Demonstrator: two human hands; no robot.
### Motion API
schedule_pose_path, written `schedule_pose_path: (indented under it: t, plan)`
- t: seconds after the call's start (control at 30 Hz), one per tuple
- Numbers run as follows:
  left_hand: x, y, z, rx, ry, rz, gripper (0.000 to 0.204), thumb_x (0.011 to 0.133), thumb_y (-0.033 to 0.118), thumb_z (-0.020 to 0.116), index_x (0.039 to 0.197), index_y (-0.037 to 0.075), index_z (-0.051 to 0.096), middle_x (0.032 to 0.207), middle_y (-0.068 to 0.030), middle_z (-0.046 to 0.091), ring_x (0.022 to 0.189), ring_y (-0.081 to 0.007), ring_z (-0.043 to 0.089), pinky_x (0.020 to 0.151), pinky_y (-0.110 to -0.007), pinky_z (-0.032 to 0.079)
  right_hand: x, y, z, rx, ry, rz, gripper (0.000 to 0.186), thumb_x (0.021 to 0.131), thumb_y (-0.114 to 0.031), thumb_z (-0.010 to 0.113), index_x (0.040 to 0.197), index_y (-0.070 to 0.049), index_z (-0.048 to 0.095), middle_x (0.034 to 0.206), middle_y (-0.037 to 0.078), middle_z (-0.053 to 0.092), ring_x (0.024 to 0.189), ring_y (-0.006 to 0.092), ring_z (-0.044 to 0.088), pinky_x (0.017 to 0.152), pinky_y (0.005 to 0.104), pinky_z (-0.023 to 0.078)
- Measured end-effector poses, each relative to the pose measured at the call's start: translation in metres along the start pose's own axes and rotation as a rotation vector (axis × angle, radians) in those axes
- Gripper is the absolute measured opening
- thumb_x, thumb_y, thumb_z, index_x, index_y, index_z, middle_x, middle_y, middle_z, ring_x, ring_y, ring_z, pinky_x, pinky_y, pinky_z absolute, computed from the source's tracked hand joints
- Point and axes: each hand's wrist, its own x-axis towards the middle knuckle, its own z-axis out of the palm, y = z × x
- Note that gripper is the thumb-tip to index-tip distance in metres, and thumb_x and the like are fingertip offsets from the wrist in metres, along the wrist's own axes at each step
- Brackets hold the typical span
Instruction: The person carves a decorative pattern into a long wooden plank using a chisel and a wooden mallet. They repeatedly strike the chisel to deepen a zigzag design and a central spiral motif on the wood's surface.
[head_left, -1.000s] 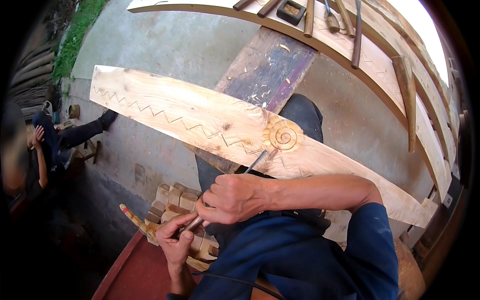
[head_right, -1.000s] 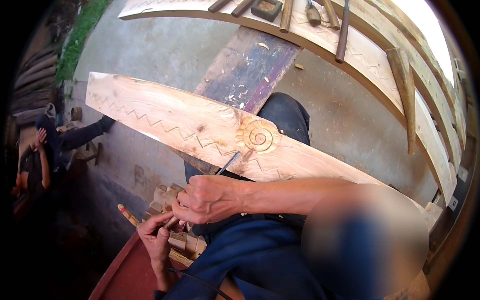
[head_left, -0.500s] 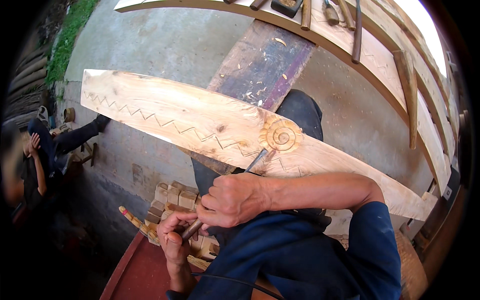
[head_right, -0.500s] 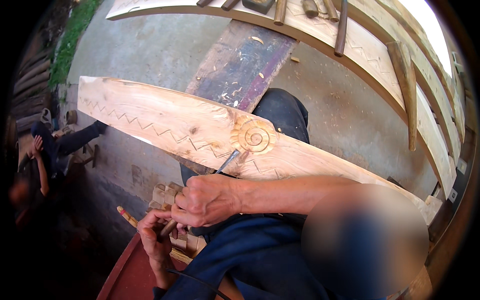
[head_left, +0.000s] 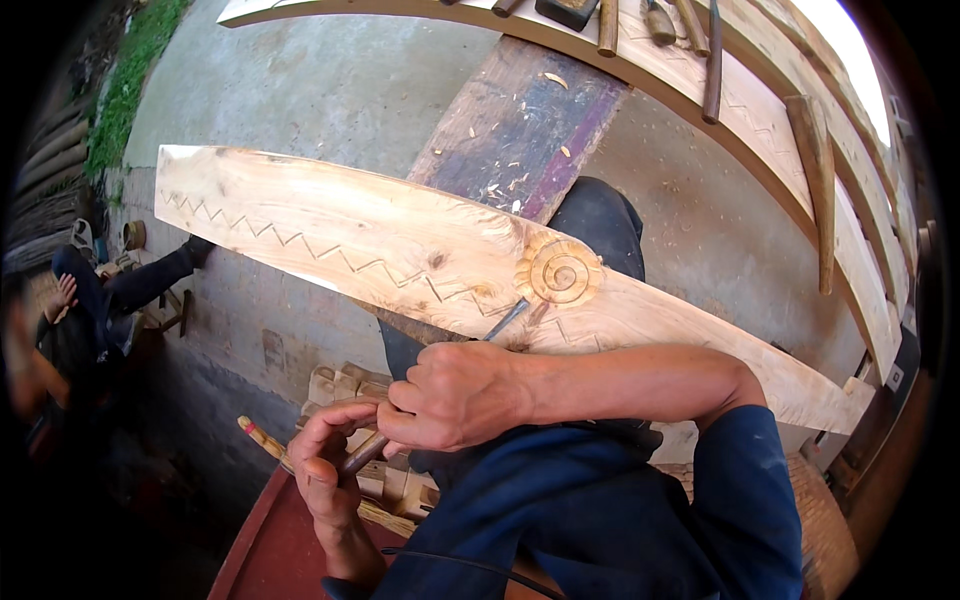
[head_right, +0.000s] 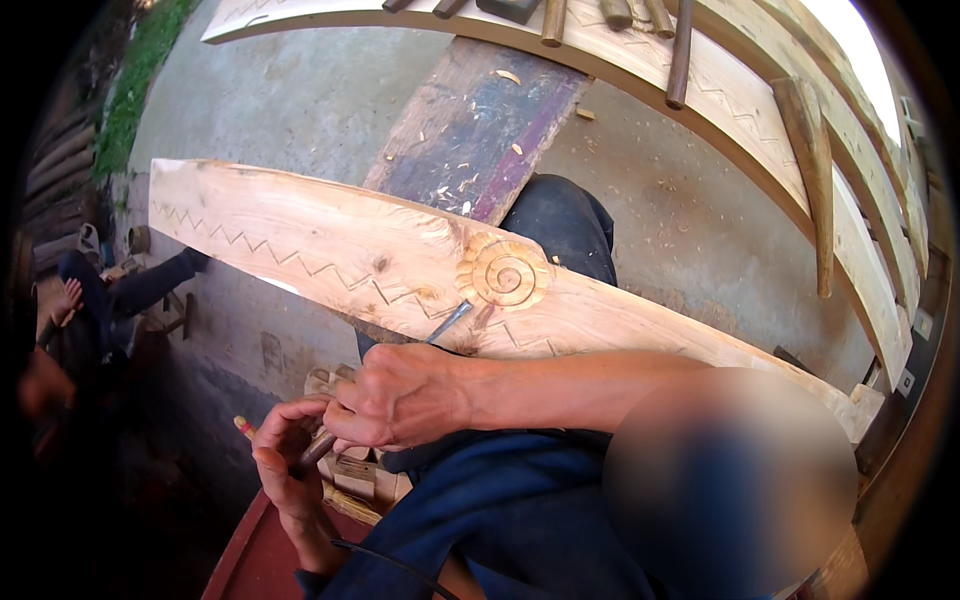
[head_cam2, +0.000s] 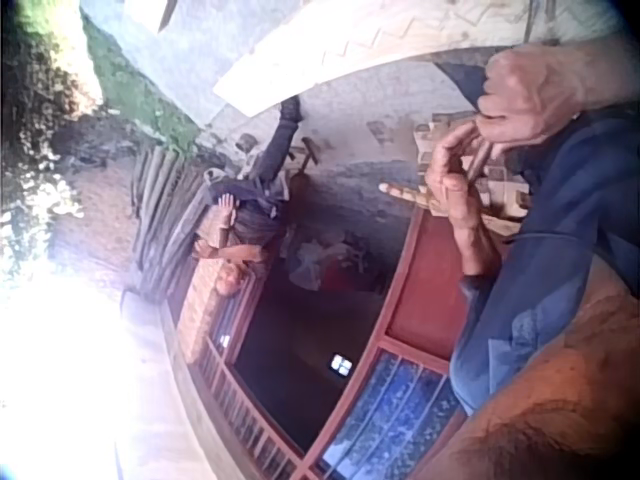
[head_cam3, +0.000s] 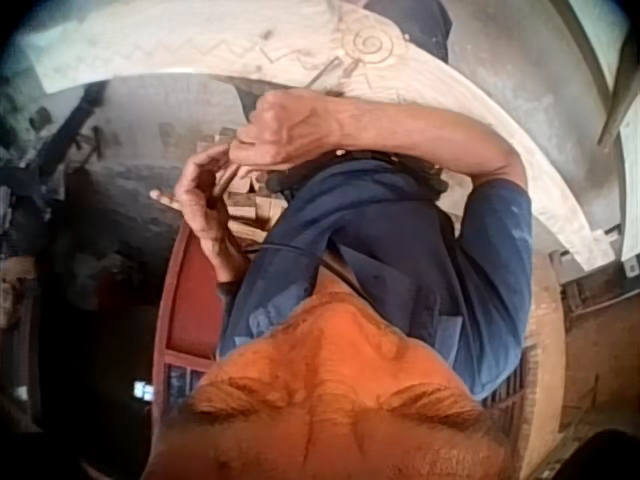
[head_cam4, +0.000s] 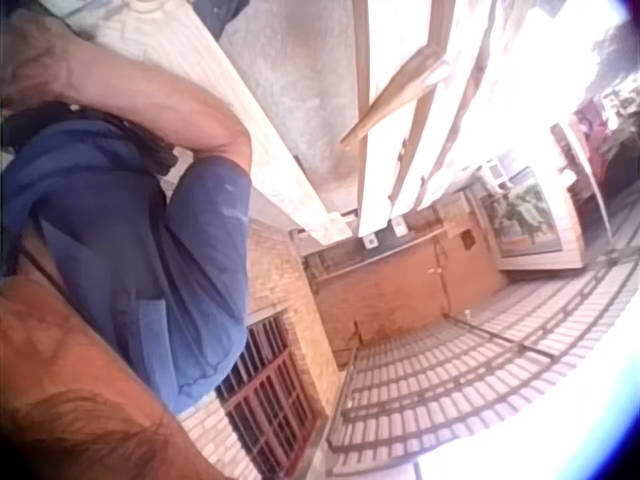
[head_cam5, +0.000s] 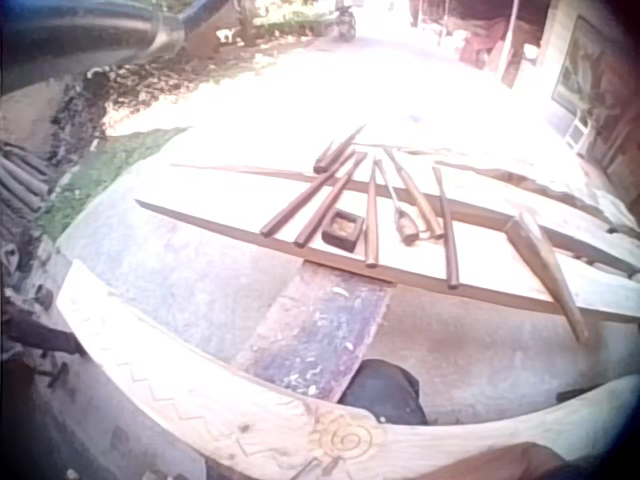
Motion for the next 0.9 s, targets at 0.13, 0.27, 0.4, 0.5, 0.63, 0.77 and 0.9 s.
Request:
schedule_pose_path:
  t: [0.13, 0.27, 0.4, 0.5, 0.63, 0.77, 0.9]
  plan:
    - [0.009, 0.002, -0.009, -0.034, -0.067, -0.038, 0.117, 0.095, 0.089, 0.06, 0.136, -0.02, 0.065, 0.131, -0.0277, 0.076, 0.121, -0.033, 0.077, 0.11, -0.044, 0.06, 0.002, 0.0, 0.001, 0.047, 0.008, 0.061, 0.036, 0.1, -0.041, 0.076, 0.095, -0.008, 0.063, 0.072, 0.002, 0.055, 0.057, 0.018, 0.064, 0.051, 0.0345, 0.052]
    - [0.009, 0.007, -0.008, -0.111, -0.097, -0.093, 0.117, 0.094, 0.086, 0.066, 0.141, -0.021, 0.063, 0.135, -0.0298, 0.075, 0.126, -0.0349, 0.076, 0.113, -0.044, 0.059, 0.001, 0.001, 0.006, 0.031, 0.002, 0.059, 0.035, 0.1, -0.041, 0.076, 0.094, -0.009, 0.063, 0.072, 0.002, 0.055, 0.057, 0.0193, 0.064, 0.05, 0.0357, 0.052]
    - [0.006, 0.008, -0.008, -0.125, -0.104, -0.104, 0.117, 0.093, 0.084, 0.069, 0.142, -0.022, 0.062, 0.136, -0.0307, 0.074, 0.127, -0.0349, 0.076, 0.113, -0.044, 0.06, 0.003, -0.001, -0.004, 0.07, -0.009, 0.085, 0.034, 0.1, -0.04, 0.077, 0.093, -0.01, 0.063, 0.072, 0.003, 0.055, 0.056, 0.0202, 0.064, 0.049, 0.0362, 0.052]
    - [0.006, 0.012, -0.004, -0.125, -0.082, -0.104, 0.116, 0.093, 0.083, 0.071, 0.141, -0.022, 0.062, 0.135, -0.0308, 0.075, 0.126, -0.0344, 0.077, 0.113, -0.043, 0.06, 0.002, -0.001, -0.004, 0.077, -0.004, 0.087, 0.034, 0.099, -0.04, 0.077, 0.092, -0.01, 0.063, 0.072, 0.003, 0.055, 0.055, 0.0205, 0.064, 0.048, 0.0363, 0.051]
    - [0.007, 0.011, -0.003, -0.133, -0.063, -0.098, 0.114, 0.093, 0.081, 0.073, 0.141, -0.022, 0.063, 0.134, -0.0311, 0.075, 0.125, -0.035, 0.077, 0.112, -0.044, 0.06, 0.003, 0.0, 0.0, 0.078, 0.013, 0.075, 0.035, 0.099, -0.041, 0.077, 0.093, -0.009, 0.063, 0.072, 0.003, 0.056, 0.055, 0.0202, 0.064, 0.049, 0.0363, 0.051]
    - [0.009, 0.01, -0.005, -0.095, -0.086, -0.086, 0.115, 0.095, 0.083, 0.069, 0.142, -0.022, 0.062, 0.134, -0.0325, 0.075, 0.125, -0.0369, 0.077, 0.112, -0.045, 0.06, 0.004, 0.0, -0.005, 0.039, -0.039, 0.099, 0.036, 0.1, -0.042, 0.075, 0.094, -0.009, 0.063, 0.073, 0.003, 0.056, 0.057, 0.0194, 0.064, 0.05, 0.0357, 0.052]
    - [0.01, 0.005, -0.006, -0.059, -0.112, -0.012, 0.119, 0.101, 0.092, 0.043, 0.144, -0.018, 0.062, 0.14, -0.0327, 0.072, 0.128, -0.0388, 0.075, 0.114, -0.047, 0.059, 0.003, 0.001, -0.007, 0.027, -0.02, 0.08, 0.037, 0.101, -0.043, 0.074, 0.095, -0.008, 0.063, 0.072, 0.003, 0.055, 0.057, 0.019, 0.064, 0.051, 0.0349, 0.052]
